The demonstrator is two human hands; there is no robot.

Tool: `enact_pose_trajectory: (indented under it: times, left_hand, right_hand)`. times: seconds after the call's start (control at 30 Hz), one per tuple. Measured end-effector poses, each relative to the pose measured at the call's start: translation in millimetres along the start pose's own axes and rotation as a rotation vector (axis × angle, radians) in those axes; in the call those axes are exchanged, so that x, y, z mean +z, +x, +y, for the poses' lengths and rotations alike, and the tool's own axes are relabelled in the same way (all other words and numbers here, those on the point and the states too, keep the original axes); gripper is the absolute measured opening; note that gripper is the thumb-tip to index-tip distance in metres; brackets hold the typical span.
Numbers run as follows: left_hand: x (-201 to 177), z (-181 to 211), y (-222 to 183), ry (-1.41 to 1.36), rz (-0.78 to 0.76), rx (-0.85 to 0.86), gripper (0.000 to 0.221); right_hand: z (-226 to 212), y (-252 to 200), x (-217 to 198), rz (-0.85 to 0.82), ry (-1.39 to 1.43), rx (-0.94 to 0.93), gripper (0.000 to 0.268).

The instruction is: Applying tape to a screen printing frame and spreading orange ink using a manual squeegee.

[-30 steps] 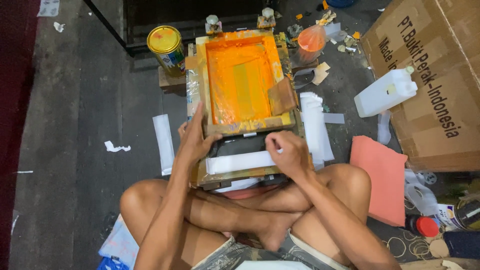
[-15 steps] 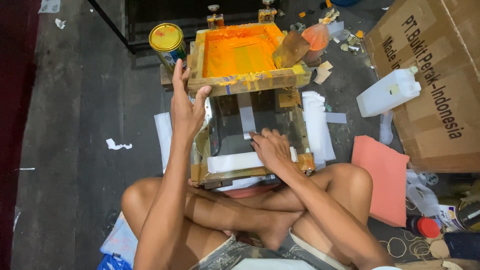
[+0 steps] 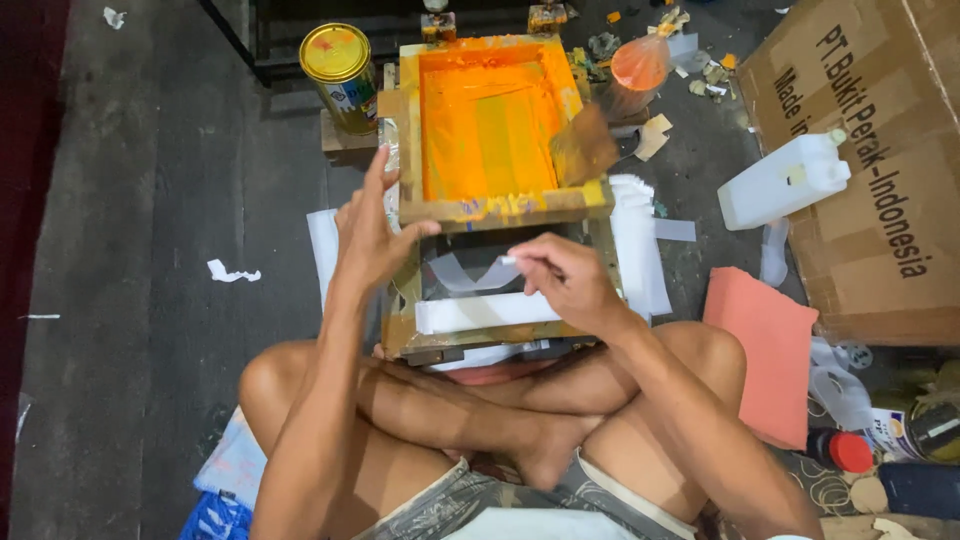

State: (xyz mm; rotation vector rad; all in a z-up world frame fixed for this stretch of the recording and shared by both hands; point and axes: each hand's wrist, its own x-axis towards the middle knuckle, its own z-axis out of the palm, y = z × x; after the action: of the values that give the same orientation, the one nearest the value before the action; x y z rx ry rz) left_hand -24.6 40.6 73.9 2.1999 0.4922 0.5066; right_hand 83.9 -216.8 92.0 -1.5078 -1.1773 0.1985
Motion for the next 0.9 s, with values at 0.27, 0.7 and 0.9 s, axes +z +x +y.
enact_pose_trajectory:
  times: [0.27, 0.7, 0.9]
  left_hand:
    - [34.5, -46.7, -22.7, 0.119, -0.089, -0.066, 0.112]
    - [-36.2, -59.9, -30.1, -0.257, 0.05, -0.356, 0.056]
    - [-62.6, -65.1, -36.1, -0.503, 0.094, -0.356, 0.025]
  right_hand:
    - [13.7, 35.7, 0.9, 0.139, 0.071, -0.031, 0.017]
    - [-7.0, 84.0, 70.2, 0.177, -0.003, -0.241, 0.014]
    - [-9.4, 85.8, 140.5, -0.064, 0.003, -0.202, 0.011]
